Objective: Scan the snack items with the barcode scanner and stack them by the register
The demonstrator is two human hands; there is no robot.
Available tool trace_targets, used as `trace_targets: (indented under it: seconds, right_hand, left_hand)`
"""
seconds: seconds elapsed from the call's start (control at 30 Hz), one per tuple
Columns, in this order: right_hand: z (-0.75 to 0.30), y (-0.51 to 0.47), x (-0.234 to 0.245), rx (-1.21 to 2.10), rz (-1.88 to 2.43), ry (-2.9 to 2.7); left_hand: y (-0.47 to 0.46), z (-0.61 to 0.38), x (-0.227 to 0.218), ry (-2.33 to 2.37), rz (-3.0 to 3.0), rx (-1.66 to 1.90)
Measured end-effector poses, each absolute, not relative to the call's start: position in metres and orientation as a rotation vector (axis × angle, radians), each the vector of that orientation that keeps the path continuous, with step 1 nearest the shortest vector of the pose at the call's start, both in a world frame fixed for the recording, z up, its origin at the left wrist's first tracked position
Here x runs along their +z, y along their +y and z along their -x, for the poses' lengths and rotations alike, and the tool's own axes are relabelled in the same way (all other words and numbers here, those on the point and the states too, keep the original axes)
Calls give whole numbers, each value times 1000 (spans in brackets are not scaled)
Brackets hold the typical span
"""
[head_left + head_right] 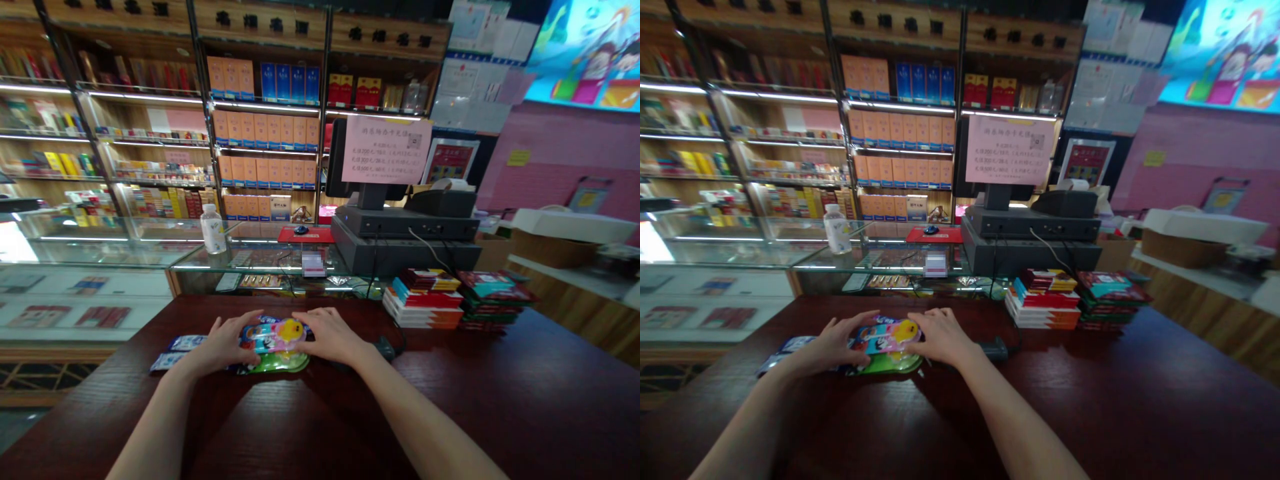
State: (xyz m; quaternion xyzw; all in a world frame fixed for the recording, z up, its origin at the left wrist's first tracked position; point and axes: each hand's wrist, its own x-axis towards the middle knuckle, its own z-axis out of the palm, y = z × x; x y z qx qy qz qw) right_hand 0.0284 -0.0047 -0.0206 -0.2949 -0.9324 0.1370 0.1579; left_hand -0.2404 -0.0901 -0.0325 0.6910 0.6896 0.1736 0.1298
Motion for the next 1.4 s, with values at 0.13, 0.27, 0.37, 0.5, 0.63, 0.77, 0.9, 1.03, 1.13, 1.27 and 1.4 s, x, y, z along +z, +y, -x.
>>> trace_targets:
  seconds: [0.13, 0.27, 0.37, 0.5, 0.63, 0.77, 0.9, 1.03, 1.13, 1.27, 1.4]
  right_hand:
    - [-27, -5, -21, 383, 855, -2660]
    - [-27, -5, -23, 394, 862, -2643]
    - [-28, -7, -21, 376, 855, -2614]
    - [-33, -10, -14, 339, 864, -2527]
    - [-42, -10, -9, 384, 844, -2390]
    - [-57, -8, -12, 439, 793, -2262]
    - [-76, -4, -21, 446, 758, -2150]
    - [-95, 2, -31, 445, 716, -2047]
    - [-108, 6, -39, 459, 687, -1987]
    - [-124, 12, -50, 518, 625, -1967]
    - [-135, 18, -56, 475, 575, -1993]
  left_hand:
    - [-89, 239, -32, 2003, -2023, 490]
    - [-87, 239, -30, 1990, -2031, 489]
    - [-85, 238, -28, 1959, -2029, 536]
    - [-82, 232, -25, 1944, -2074, 692]
    - [-77, 220, -25, 1915, -2236, 947]
    - [-68, 204, -26, 1934, -2343, 1050]
    - [-58, 189, -27, 1918, -2461, 1070]
    - [-49, 173, -29, 1790, -2601, 1208]
    - [-43, 161, -29, 1723, -2645, 1252]
    - [-36, 145, -28, 1693, -2602, 1236]
    - [-31, 135, -28, 1648, -2574, 1245]
